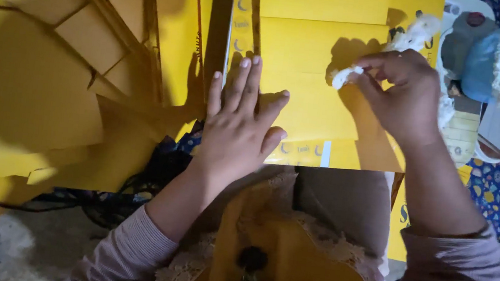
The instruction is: Applying glue to yellow paper templates and folding them to assemble paper bags.
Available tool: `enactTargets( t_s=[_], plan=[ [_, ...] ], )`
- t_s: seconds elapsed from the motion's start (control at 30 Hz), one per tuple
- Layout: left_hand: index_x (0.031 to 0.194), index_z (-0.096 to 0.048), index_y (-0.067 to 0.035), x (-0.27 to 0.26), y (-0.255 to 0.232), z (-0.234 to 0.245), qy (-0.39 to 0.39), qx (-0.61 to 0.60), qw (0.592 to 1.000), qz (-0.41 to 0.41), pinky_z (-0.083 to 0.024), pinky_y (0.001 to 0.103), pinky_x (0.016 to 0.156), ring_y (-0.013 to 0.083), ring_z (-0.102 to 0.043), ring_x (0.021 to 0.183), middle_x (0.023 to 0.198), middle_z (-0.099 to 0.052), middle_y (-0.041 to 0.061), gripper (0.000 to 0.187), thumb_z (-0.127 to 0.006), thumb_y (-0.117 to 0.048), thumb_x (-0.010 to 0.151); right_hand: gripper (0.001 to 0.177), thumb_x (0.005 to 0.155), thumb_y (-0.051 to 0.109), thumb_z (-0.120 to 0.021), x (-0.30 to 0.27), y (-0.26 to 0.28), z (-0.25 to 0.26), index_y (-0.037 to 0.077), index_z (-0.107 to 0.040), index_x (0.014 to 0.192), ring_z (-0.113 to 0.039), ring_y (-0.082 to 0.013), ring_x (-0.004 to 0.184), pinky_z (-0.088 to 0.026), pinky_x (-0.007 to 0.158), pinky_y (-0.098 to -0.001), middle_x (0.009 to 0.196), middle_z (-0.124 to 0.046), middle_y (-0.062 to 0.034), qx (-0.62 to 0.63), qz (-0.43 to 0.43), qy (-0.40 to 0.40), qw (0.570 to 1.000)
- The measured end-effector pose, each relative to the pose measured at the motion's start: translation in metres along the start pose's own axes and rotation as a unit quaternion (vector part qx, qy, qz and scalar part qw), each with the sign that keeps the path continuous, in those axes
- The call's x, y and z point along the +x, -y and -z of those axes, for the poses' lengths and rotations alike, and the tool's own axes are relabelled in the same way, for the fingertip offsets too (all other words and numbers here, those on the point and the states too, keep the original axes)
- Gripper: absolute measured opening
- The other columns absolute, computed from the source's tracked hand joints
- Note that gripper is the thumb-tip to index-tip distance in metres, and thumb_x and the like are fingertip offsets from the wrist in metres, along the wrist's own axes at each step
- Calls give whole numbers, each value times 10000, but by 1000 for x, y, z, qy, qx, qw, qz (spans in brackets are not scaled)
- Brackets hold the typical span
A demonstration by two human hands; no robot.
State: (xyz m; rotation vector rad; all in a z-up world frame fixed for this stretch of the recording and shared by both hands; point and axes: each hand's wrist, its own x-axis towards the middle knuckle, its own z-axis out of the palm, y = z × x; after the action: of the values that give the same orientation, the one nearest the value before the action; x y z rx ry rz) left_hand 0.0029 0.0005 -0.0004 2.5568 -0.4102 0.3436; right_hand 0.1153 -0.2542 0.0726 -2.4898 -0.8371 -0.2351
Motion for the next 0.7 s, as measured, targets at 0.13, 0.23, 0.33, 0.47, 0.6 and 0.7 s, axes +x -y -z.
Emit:
enactTargets(
  t_s=[0.13, 0.23, 0.33, 0.47, 0.6, 0.7],
  plan=[
    [1473, -589, -81, 0, -2, 4, 15, 1, 1000, 6, 12, 654, 1201, 450, -73, 1553, 1634, -172, 377, 586, -526, -454, 1025, 187, 895, -133, -858, 0, 2, -18, -64, -820, 1065, -526, -229, 760, -453, 682, -345, 869, -644, -130, -11, 14, -33, 999],
    [1477, -574, -103, 2, 0, -1, 28, 7, 1000, 9, 59, 643, 1193, 459, -62, 1554, 1635, -177, 388, 584, -500, -466, 1026, 224, 913, -115, -874, 12, 14, -36, 3, -743, 775, -673, -196, 796, -507, 750, -341, 738, -706, -53, -2, 60, -52, 997],
    [1508, -545, -103, 2, 2, -4, 41, 11, 999, 9, 129, 644, 1171, 438, 66, 1543, 1640, -123, 402, 619, -494, -493, 1030, 135, 881, -68, -836, 32, 41, -52, 30, -822, 973, -587, -166, 668, -501, 681, -309, 710, -704, -55, 15, 95, -57, 994],
    [1449, -591, -114, 2, -2, 0, 24, 11, 1000, 13, 34, 657, 1191, 447, -38, 1553, 1638, -171, 375, 583, -557, -474, 992, 111, 834, -35, -819, 49, 60, -58, 31, -818, 924, -533, -185, 659, -455, 675, -315, 688, -668, -28, 28, 139, -54, 988],
    [1501, -523, -123, 4, 0, 0, 63, 15, 998, 22, 44, 679, 1181, 436, -12, 1550, 1642, -149, 367, 624, -492, -508, 1011, 93, 817, 11, -792, 46, 45, -44, 57, -835, 887, -601, -201, 671, -511, 672, -329, 726, -718, -36, -50, 149, -48, 986],
    [1523, -483, -124, 6, 2, 1, 103, 13, 994, 26, 104, 668, 1166, 439, 53, 1541, 1645, -83, 375, 647, -416, -532, 1026, 88, 877, 9, -834, 28, 15, -15, 81, -833, 929, -681, -190, 719, -521, 789, -349, 885, -793, -21, -156, 124, -23, 980]
  ],
)
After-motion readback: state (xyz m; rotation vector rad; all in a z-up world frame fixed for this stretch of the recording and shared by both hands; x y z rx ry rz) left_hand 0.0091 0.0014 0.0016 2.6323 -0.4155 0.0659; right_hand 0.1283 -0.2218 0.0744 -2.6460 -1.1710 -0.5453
